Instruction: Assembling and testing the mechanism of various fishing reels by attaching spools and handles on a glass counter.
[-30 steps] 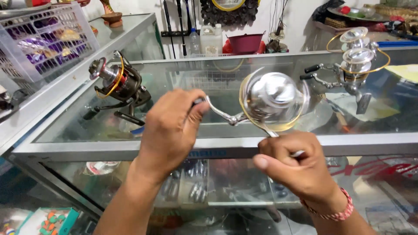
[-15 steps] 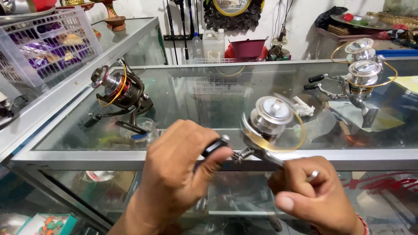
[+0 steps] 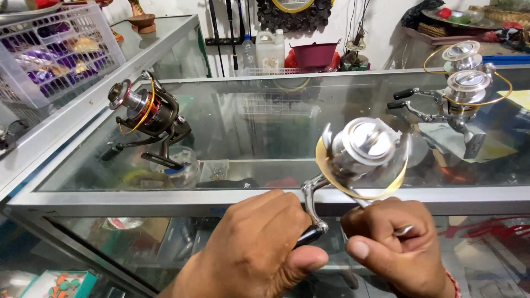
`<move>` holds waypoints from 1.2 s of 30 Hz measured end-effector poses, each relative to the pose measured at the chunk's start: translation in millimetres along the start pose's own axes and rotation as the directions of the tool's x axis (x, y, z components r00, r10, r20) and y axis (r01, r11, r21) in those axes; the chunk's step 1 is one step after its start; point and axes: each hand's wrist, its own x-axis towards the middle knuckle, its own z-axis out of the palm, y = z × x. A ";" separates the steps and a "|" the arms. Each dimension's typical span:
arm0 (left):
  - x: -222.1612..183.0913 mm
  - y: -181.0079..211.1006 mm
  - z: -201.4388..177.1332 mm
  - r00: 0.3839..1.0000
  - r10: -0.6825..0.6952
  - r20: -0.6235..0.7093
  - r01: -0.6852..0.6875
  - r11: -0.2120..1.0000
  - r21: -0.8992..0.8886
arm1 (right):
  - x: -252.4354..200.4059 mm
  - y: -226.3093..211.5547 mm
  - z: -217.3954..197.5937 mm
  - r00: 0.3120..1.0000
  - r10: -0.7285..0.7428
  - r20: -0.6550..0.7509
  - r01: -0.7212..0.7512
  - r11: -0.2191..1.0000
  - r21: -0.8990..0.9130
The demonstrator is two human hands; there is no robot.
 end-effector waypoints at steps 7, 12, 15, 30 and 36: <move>5.6 -3.1 1.0 0.999 -0.009 -0.041 0.011 1.000 0.027 | -4.5 5.9 -6.7 0.988 0.141 0.055 -0.149 0.975 0.167; 5.7 -7.6 -5.5 0.968 -0.030 -0.248 0.078 0.979 0.187 | -8.0 3.9 -12.2 0.976 0.054 0.210 -0.076 0.993 0.095; 1.4 -16.3 -9.8 0.955 -0.102 -0.278 0.184 0.940 0.286 | -9.2 0.5 -13.9 0.973 -0.111 0.204 0.098 0.992 0.076; 0.2 1.7 -6.2 0.999 -0.021 -0.026 0.021 1.000 0.021 | -11.4 -2.2 -0.7 0.992 0.079 0.095 -0.077 0.997 -0.026; -2.0 -8.5 -13.2 0.942 -0.146 -0.303 0.221 0.948 0.229 | -17.2 2.5 -4.0 0.983 0.102 0.154 -0.110 0.993 0.042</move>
